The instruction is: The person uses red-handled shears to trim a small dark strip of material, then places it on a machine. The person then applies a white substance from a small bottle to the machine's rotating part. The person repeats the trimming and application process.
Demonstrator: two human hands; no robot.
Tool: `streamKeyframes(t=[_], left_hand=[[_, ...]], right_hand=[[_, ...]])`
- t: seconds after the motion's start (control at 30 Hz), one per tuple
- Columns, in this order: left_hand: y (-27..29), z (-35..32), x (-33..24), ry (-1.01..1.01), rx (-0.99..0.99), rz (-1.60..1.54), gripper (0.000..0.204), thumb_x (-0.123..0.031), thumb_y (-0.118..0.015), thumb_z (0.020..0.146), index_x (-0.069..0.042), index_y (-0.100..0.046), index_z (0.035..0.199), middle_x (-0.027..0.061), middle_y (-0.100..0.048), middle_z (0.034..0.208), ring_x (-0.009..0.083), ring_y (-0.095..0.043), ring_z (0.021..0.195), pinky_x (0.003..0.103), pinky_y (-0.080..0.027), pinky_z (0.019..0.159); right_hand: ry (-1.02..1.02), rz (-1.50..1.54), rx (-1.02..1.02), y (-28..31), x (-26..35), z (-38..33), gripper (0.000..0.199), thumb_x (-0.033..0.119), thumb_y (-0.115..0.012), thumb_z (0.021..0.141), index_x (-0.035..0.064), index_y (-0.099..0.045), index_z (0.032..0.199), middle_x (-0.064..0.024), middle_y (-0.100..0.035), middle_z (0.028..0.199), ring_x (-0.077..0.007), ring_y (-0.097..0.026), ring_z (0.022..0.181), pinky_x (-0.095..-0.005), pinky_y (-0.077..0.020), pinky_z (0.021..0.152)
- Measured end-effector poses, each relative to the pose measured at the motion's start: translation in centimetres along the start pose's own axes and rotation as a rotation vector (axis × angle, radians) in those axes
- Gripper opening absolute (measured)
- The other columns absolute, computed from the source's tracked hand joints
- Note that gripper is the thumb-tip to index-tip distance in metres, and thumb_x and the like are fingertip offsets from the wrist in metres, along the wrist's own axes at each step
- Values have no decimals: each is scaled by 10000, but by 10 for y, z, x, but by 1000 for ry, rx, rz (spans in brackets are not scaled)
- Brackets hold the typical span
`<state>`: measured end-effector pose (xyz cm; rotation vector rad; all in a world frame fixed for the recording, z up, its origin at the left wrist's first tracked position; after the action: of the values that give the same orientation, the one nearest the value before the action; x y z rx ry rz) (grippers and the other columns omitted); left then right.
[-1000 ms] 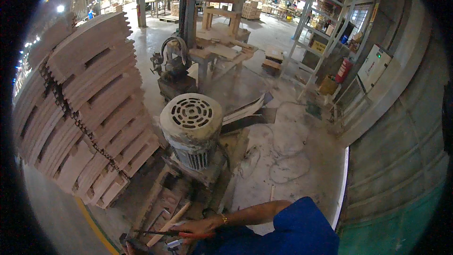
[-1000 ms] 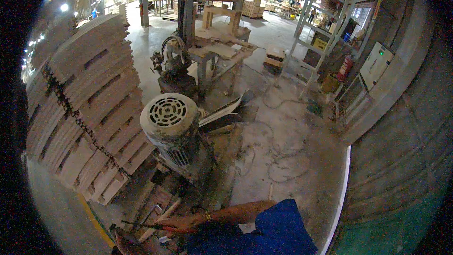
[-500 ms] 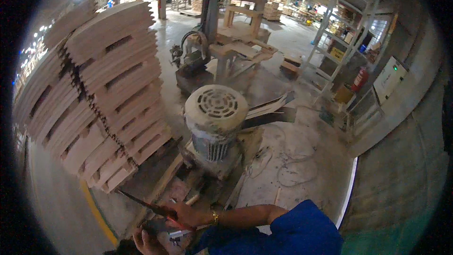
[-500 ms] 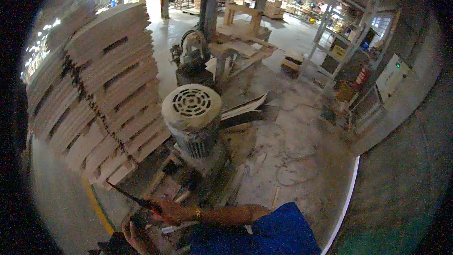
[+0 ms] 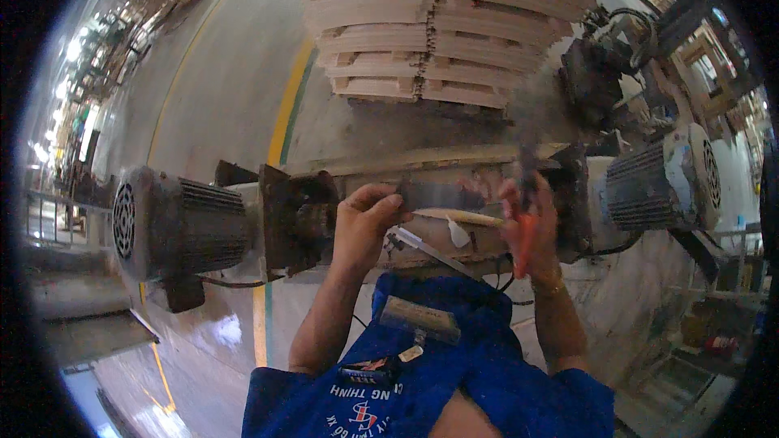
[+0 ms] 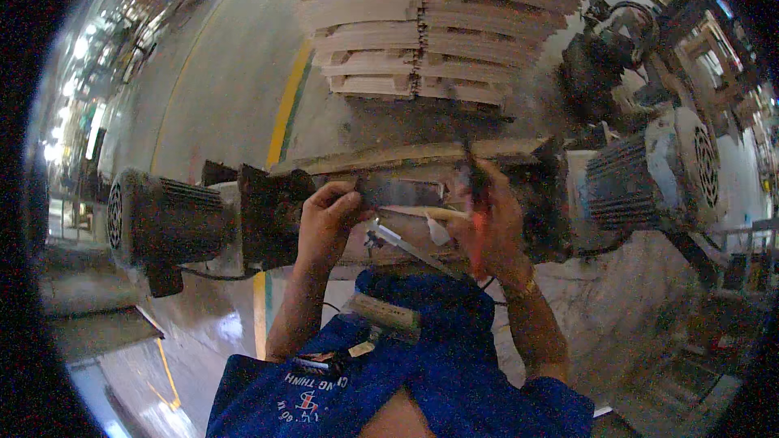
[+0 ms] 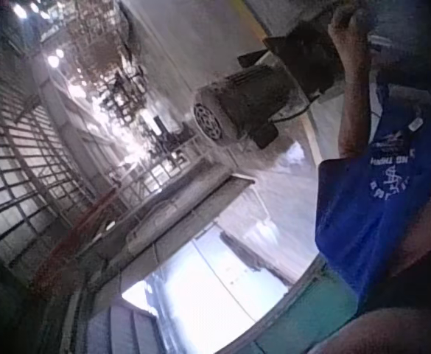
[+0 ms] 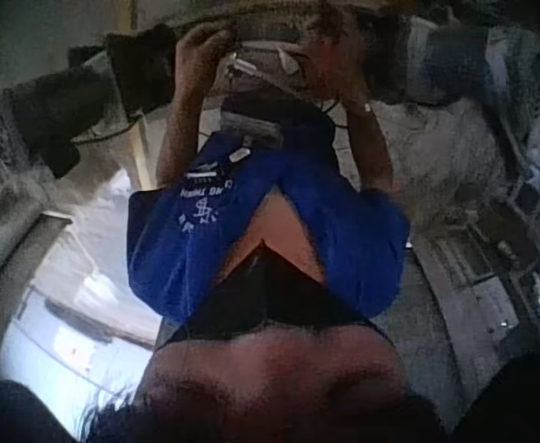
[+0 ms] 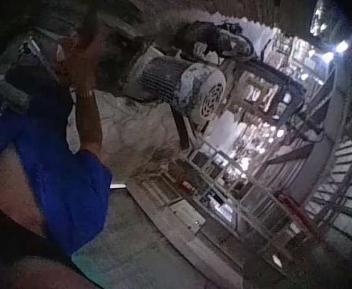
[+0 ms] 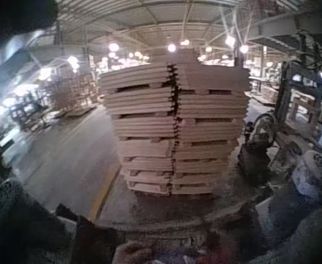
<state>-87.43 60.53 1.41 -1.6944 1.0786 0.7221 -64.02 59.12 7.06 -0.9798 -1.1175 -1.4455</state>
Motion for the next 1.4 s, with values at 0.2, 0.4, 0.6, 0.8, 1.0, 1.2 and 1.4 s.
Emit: streamKeyframes(t=[0.2, 0.4, 0.6, 0.8, 1.0, 1.2, 1.4], left_hand=[[13, -2, -6, -125, -29, -286, 105, -32, -571, 803, -3, -560, 903, 102, -605, 825, 204, -614, 713, 285, -529, 610], [-19, -4, -10, -86, 22, -314, 92, -23, -570, 802, -3, -554, 890, 114, -611, 798, 202, -622, 680, 267, -522, 578], [-30, -18, -6, -60, 13, -152, 90, 2, -569, 787, 10, -544, 873, 119, -607, 777, 211, -622, 683, 279, -525, 576], [-35, -25, -6, -103, 38, -108, 44, 0, -565, 787, 21, -544, 821, 110, -597, 747, 197, -614, 659, 281, -523, 586], [-37, -29, -6, -105, -14, -113, 43, -21, -558, 796, 20, -549, 804, 101, -595, 733, 175, -601, 639, 275, -509, 580], [-36, -27, -8, -113, -17, -103, 61, -27, -566, 793, 29, -561, 817, 104, -593, 732, 172, -601, 640, 274, -511, 588], [-34, -25, -6, -117, -14, -84, 152, -30, -580, 785, 74, -582, 894, 127, -621, 785, 176, -611, 676, 273, -509, 610]], right_hand=[[-376, -134, 451, 2, -32, -58, 600, 117, -546, 762, 16, -312, 1305, -50, -503, 1076, -137, -472, 988, -259, -372, 888], [-576, 6, 713, -40, -82, -107, 724, 163, -603, 731, 73, -240, 1352, -152, -443, 1216, -237, -449, 1093, -326, -354, 922], [-287, -3, 750, -75, -15, -58, 762, 251, -599, 747, 42, -195, 1358, -142, -396, 1254, -226, -383, 1141, -323, -294, 956], [-365, 33, 819, -79, 3, -49, 762, 160, -615, 752, 15, -169, 1353, -180, -307, 1346, -256, -291, 1257, -337, -215, 1032], [-349, 49, 812, -78, 0, -52, 770, 157, -613, 756, 5, -154, 1356, -176, -307, 1347, -251, -283, 1261, -340, -209, 1035], [-363, 37, 825, -78, -2, -52, 745, 212, -588, 787, 9, -153, 1357, -174, -276, 1363, -254, -256, 1274, -344, -195, 1041], [-375, 46, 812, -78, 0, -51, 741, 188, -584, 790, 10, -146, 1360, -164, -249, 1380, -248, -233, 1285, -343, -180, 1048]])
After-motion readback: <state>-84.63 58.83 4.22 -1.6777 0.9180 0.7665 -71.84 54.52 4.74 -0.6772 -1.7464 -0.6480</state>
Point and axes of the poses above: each hand's wrist, its own z-axis towards the middle knuckle, its own y-axis out of the back of the hand, x = y × z, the point moved 10 cm from there along z, towards the middle knuckle
